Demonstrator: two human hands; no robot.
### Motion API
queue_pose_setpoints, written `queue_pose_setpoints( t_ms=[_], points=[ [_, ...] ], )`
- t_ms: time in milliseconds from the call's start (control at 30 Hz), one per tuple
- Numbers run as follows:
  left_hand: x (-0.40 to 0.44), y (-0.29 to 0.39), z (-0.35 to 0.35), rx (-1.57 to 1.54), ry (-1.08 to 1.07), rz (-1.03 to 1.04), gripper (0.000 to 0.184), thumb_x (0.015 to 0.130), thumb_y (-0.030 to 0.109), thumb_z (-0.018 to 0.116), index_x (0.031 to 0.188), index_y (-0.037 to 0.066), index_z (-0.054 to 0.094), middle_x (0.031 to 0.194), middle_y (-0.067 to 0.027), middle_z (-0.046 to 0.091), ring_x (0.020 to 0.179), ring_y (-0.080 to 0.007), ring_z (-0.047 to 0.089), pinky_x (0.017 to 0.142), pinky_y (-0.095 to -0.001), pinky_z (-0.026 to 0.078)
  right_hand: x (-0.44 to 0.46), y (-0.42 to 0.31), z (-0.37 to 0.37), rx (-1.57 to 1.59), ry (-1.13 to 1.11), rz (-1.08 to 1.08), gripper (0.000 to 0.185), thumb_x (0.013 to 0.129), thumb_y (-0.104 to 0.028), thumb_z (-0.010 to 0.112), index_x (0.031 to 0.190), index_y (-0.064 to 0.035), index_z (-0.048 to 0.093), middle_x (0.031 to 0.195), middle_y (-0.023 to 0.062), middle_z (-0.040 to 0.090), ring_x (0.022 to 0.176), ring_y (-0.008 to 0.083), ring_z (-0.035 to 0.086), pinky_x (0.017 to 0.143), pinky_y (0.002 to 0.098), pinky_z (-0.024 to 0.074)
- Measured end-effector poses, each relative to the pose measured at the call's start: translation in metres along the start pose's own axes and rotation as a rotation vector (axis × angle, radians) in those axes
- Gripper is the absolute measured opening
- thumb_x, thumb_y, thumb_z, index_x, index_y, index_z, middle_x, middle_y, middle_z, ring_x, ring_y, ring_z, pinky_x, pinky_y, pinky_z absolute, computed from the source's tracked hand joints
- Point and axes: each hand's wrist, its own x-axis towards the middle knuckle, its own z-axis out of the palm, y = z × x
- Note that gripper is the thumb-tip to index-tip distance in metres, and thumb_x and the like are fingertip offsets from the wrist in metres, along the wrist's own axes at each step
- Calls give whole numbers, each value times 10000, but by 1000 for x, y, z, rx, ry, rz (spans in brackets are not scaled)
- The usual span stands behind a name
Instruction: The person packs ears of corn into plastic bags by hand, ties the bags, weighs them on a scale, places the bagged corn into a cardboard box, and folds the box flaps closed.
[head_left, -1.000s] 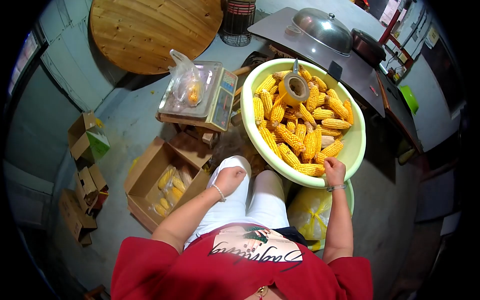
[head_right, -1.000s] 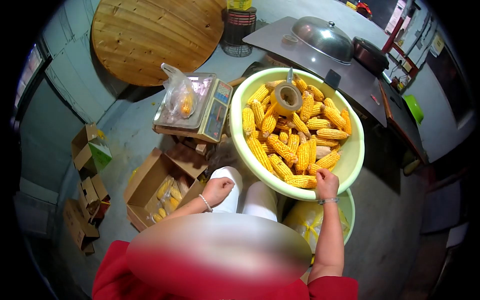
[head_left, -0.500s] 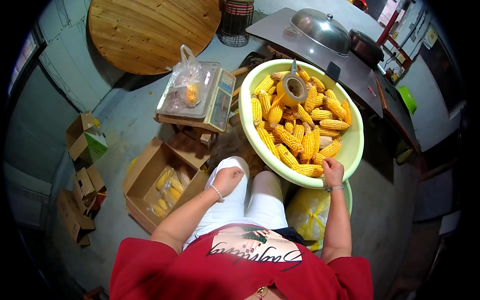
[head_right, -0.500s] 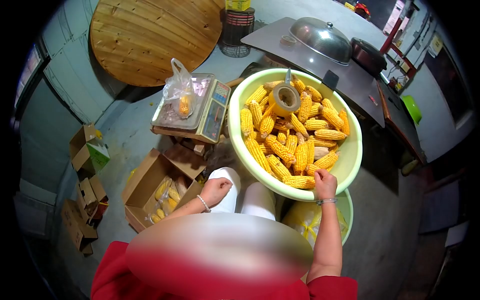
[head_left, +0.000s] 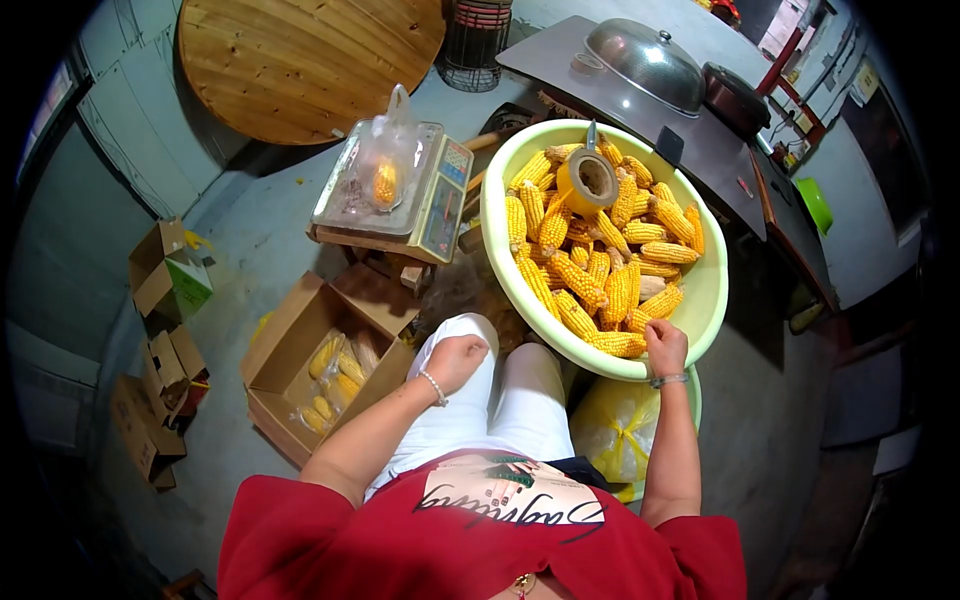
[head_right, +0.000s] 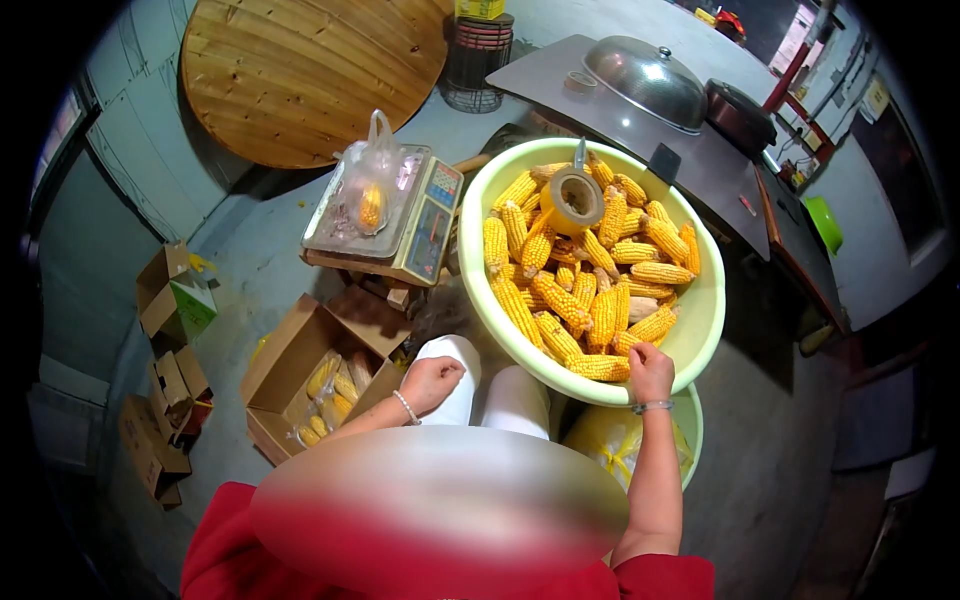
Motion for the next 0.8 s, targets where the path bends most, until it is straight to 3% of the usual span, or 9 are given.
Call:
queue_pose_setpoints(
  t_ms=[433, 533, 600, 667, 733, 800],
  points=[
    [5, -9, -6, -135, -103, -32, 168, 806, 162, 595, 872, 19, 653, 611, -55, 593, 556, -104, 537, 529, -260, 434, 1, -5, -2, -56, -24, 5, 97, 752, -139, 615, 780, -55, 655, 671, 145, 616, 599, 278, 610, 569, 349, 476],
    [9, -2, -24, 6, -80, -14, 165, 815, 142, 585, 884, 5, 645, 616, -41, 586, 547, -89, 527, 510, -250, 429, 0, -10, -4, -57, -34, 17, 97, 752, -134, 615, 782, -52, 654, 671, 143, 616, 596, 274, 610, 570, 346, 476],
    [20, -14, -35, -115, -55, -84, 153, 808, 111, 586, 888, -11, 633, 665, -18, 593, 539, -85, 530, 483, -232, 423, 2, -11, -4, -58, -35, 8, 95, 751, -131, 616, 783, -50, 654, 669, 141, 616, 594, 270, 610, 569, 343, 476],
    [38, -23, -53, -139, 84, -34, 143, 746, 152, 623, 845, 54, 658, 668, -119, 617, 593, -210, 604, 567, -305, 469, 1, -8, -4, -61, -34, -6, 92, 749, -127, 618, 783, -49, 653, 666, 139, 615, 591, 266, 610, 567, 339, 476],
    [57, -16, -78, -144, 174, -96, 146, 734, 141, 635, 850, 55, 655, 670, -122, 616, 605, -203, 609, 568, -299, 470, 1, -3, -1, -30, -35, 1, 88, 747, -120, 619, 784, -47, 653, 664, 138, 615, 587, 262, 609, 564, 336, 475],
    [78, -2, -105, 38, 344, 8, 162, 748, 165, 617, 863, 53, 644, 685, -140, 616, 637, -244, 618, 593, -313, 480, 2, -2, -1, -24, -38, 3, 86, 745, -116, 620, 785, -46, 652, 663, 138, 615, 584, 259, 609, 561, 333, 475]
  ],
)
